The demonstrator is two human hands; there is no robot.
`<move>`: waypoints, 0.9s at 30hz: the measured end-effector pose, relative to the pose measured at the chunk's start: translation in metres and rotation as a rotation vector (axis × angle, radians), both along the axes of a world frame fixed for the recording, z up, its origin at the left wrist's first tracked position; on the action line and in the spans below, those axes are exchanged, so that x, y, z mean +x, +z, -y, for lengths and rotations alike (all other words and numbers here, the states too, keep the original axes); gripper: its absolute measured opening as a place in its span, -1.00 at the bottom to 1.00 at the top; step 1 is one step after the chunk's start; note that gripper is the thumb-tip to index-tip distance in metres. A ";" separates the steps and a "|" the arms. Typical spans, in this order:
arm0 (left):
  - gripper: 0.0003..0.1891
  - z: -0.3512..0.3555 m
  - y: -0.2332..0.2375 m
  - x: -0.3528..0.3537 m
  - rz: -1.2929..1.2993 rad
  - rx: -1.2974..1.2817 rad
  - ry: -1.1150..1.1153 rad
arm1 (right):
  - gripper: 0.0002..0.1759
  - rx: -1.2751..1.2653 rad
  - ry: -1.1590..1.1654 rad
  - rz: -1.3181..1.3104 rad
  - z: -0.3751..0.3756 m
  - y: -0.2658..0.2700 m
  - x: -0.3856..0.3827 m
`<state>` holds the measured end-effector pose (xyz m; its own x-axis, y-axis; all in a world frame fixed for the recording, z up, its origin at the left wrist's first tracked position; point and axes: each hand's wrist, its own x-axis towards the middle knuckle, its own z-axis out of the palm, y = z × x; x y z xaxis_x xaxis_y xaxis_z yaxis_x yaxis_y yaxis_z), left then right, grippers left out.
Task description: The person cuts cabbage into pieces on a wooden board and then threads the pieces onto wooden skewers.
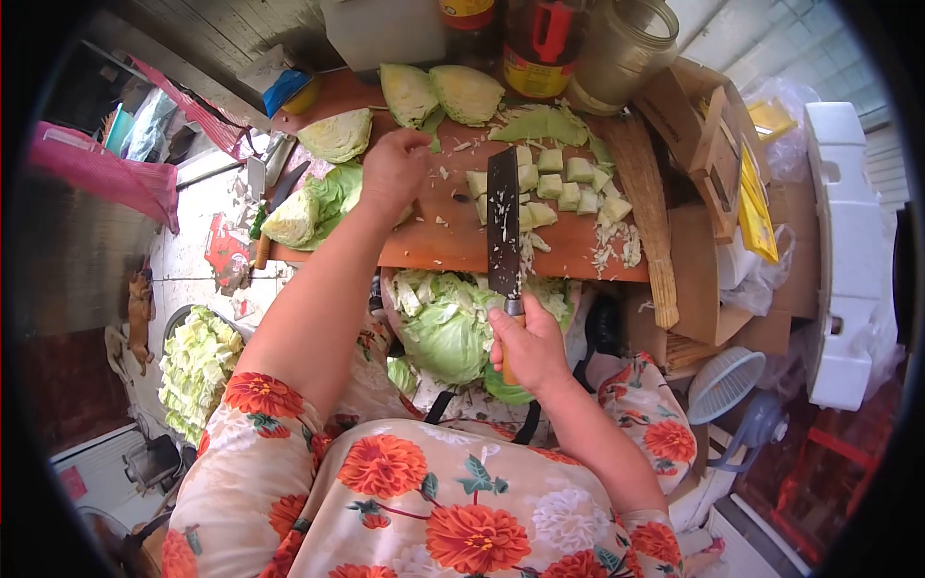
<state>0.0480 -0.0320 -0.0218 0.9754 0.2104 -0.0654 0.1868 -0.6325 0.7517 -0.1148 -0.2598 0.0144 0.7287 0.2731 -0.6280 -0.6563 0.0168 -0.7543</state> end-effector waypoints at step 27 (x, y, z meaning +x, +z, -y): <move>-0.58 -0.049 -0.030 -0.035 -0.512 0.107 0.006 | -0.41 -0.502 0.554 0.393 -0.039 -0.002 0.003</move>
